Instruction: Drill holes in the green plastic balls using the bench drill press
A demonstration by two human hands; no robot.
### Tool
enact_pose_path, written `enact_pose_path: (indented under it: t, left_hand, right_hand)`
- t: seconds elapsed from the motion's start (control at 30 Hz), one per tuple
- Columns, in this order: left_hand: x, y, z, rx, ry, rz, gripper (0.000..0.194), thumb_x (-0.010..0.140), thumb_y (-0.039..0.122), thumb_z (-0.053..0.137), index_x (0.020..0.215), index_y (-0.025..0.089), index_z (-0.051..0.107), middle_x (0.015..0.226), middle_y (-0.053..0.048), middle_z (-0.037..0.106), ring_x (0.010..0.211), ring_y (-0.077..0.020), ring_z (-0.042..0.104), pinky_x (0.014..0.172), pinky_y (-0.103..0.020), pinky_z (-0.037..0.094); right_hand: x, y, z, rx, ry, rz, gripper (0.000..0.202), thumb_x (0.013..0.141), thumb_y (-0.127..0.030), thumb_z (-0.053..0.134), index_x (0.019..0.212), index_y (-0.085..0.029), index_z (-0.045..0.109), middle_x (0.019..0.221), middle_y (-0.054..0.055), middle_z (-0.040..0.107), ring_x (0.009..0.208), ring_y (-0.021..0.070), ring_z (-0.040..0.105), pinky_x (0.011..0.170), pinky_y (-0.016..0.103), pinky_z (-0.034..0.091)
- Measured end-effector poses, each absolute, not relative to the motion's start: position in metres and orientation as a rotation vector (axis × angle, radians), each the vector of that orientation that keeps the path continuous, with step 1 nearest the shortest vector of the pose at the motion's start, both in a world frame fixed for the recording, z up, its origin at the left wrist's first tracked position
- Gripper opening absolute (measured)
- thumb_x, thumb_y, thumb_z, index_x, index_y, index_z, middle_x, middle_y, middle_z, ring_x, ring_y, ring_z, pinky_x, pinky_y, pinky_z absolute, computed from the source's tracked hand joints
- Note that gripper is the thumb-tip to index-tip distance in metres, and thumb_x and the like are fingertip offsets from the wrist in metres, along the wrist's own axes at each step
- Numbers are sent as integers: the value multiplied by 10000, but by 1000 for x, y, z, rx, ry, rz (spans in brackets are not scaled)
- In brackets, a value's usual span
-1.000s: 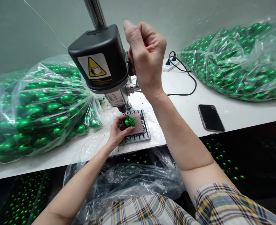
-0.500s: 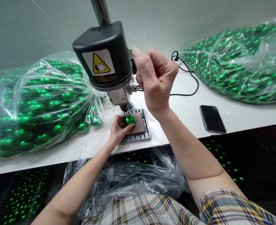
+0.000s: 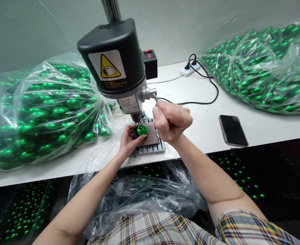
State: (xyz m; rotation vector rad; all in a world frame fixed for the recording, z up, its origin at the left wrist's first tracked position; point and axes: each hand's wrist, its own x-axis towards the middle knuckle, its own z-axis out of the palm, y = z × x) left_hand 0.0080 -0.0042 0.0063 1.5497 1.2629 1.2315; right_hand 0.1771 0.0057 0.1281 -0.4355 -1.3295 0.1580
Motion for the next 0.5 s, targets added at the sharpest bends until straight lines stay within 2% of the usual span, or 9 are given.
enact_pose_path:
  t: [0.13,0.2,0.3,0.4,0.43,0.5]
  left_hand:
    - [7,-6,9,1536,1230,1243,493,725,321,861,1127,179,614,1108,-102,691,1079,-242,655,962,-387,500]
    - [8,-6,9,1524,1218,1252,485,718,318,863,1111,178,614,1097,-99,691,1065,-236,659,951,-380,507]
    - [10,-5,11,1513,1219,1252,477,703,307,866,1089,178,619,1078,-90,694,1031,-224,665,926,-368,514]
    - [9,-9,20,1553,1275,1269,445,709,306,853,1068,184,621,1058,-76,698,987,-210,661,889,-352,515]
    - [7,-14,25,1586,1326,1291,418,720,306,840,1055,186,619,1041,-69,696,969,-207,655,872,-347,513]
    - [-2,-32,39,1711,1403,1285,344,752,305,803,1020,191,619,1003,-58,683,940,-206,643,837,-336,507]
  right_hand:
    - [177,11,114,-166,-1290,47,522,880,-171,586,556,-199,179,445,-64,201,378,75,209,424,298,228]
    - [173,12,120,-137,-1270,43,521,879,-145,589,548,-200,190,445,-65,204,370,72,207,417,299,224]
    - [167,15,153,-263,-1108,141,574,897,-289,659,521,-202,235,435,-67,219,353,66,218,397,295,194]
    - [164,26,200,-398,-1044,377,589,832,-445,755,490,-226,329,395,-66,300,330,77,256,347,307,167]
    - [164,32,213,-437,-1052,487,586,813,-460,769,484,-234,340,401,-66,299,329,77,247,327,307,146]
    - [165,44,229,-517,-1039,622,535,815,-382,756,497,-244,349,422,-73,270,338,76,197,302,298,125]
